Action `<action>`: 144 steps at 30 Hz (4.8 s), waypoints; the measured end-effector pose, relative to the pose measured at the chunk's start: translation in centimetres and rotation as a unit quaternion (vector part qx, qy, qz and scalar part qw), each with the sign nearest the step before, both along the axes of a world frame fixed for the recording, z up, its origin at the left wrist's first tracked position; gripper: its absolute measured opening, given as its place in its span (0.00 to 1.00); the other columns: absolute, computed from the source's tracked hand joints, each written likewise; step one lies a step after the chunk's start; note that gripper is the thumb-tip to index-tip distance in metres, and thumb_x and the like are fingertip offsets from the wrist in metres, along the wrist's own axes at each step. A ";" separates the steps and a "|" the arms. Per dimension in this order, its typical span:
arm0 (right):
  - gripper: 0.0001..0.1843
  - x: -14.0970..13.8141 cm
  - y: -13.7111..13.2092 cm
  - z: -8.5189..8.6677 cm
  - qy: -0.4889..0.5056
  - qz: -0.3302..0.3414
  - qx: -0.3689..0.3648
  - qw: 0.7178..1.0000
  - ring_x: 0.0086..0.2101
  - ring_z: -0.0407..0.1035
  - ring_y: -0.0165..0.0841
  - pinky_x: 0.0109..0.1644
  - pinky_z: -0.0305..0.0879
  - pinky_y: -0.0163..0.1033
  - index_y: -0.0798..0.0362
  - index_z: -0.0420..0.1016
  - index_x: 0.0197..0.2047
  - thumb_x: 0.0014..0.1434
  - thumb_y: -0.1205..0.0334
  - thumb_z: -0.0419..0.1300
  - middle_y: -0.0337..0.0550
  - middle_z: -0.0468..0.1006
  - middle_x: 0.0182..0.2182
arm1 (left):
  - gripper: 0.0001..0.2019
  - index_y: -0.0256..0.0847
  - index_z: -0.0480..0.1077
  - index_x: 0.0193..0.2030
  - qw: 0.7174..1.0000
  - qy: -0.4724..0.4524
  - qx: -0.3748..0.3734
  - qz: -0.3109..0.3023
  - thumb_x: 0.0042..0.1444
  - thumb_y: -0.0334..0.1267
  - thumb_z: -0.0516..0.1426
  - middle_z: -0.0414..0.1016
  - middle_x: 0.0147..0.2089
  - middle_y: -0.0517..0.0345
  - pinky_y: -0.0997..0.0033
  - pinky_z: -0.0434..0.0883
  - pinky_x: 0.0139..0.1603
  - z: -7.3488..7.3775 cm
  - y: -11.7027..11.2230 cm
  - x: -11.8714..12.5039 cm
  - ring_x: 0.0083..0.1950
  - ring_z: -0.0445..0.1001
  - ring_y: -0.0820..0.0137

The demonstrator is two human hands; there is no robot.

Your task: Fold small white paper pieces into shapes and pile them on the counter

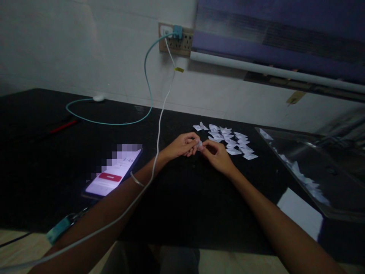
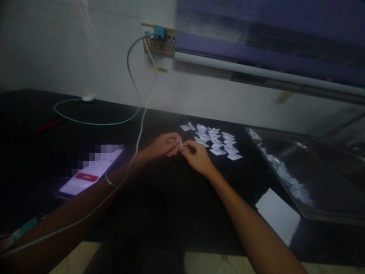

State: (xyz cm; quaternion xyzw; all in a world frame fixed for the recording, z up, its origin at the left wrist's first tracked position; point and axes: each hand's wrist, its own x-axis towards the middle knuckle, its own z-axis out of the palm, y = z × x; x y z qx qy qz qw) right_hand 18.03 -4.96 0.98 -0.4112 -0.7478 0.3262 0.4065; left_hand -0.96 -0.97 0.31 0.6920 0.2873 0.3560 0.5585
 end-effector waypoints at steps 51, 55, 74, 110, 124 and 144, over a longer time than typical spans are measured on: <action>0.20 -0.6 -0.2 -0.3 0.073 -0.056 -0.019 0.996 0.20 0.65 0.28 0.25 0.59 0.36 0.52 0.75 0.33 0.64 0.43 0.62 0.34 0.70 0.20 | 0.14 0.39 0.65 0.31 0.987 0.029 0.143 0.061 0.67 0.44 0.52 0.67 0.31 0.60 0.71 0.64 0.36 0.5 -1.1 0.7 0.34 0.66 0.72; 0.21 -0.6 -0.2 -0.2 0.089 -0.051 -0.040 0.994 0.19 0.66 0.28 0.24 0.61 0.35 0.52 0.76 0.34 0.61 0.41 0.64 0.34 0.71 0.20 | 0.14 0.40 0.64 0.31 0.986 0.054 0.143 0.070 0.68 0.43 0.51 0.65 0.30 0.60 0.72 0.62 0.34 0.3 -1.2 0.7 0.33 0.64 0.72; 0.17 -0.3 -0.1 -0.3 0.093 0.057 -0.121 0.987 0.24 0.68 0.28 0.30 0.65 0.37 0.51 0.74 0.36 0.63 0.45 0.63 0.35 0.73 0.24 | 0.15 0.41 0.63 0.35 0.991 0.064 0.117 0.034 0.70 0.47 0.49 0.65 0.31 0.60 0.69 0.62 0.35 0.0 -0.8 0.2 0.32 0.63 0.71; 0.19 -0.5 0.7 -0.9 0.207 -0.042 -0.118 0.970 0.24 0.70 0.28 0.27 0.69 0.35 0.52 0.78 0.38 0.53 0.46 0.72 0.38 0.78 0.28 | 0.18 0.37 0.75 0.46 0.978 0.108 0.168 0.059 0.73 0.43 0.46 0.81 0.45 0.50 0.63 0.70 0.55 0.7 -2.1 0.9 0.47 0.77 0.65; 0.17 -0.5 0.5 -0.6 0.202 -0.076 -0.170 0.962 0.22 0.71 0.28 0.25 0.71 0.34 0.54 0.79 0.33 0.48 0.51 0.74 0.42 0.82 0.26 | 0.18 0.38 0.67 0.64 0.981 0.069 0.167 0.067 0.72 0.41 0.49 0.75 0.61 0.43 0.57 0.69 0.65 -0.4 -1.8 1.1 0.61 0.74 0.61; 0.17 -1.2 0.0 -0.1 0.210 -0.092 -0.154 0.961 0.21 0.69 0.27 0.23 0.67 0.33 0.55 0.81 0.31 0.47 0.50 0.74 0.42 0.81 0.24 | 0.24 0.33 0.66 0.67 0.988 0.022 0.151 0.018 0.73 0.46 0.49 0.80 0.50 0.41 0.58 0.73 0.57 -0.8 -1.2 1.1 0.54 0.77 0.61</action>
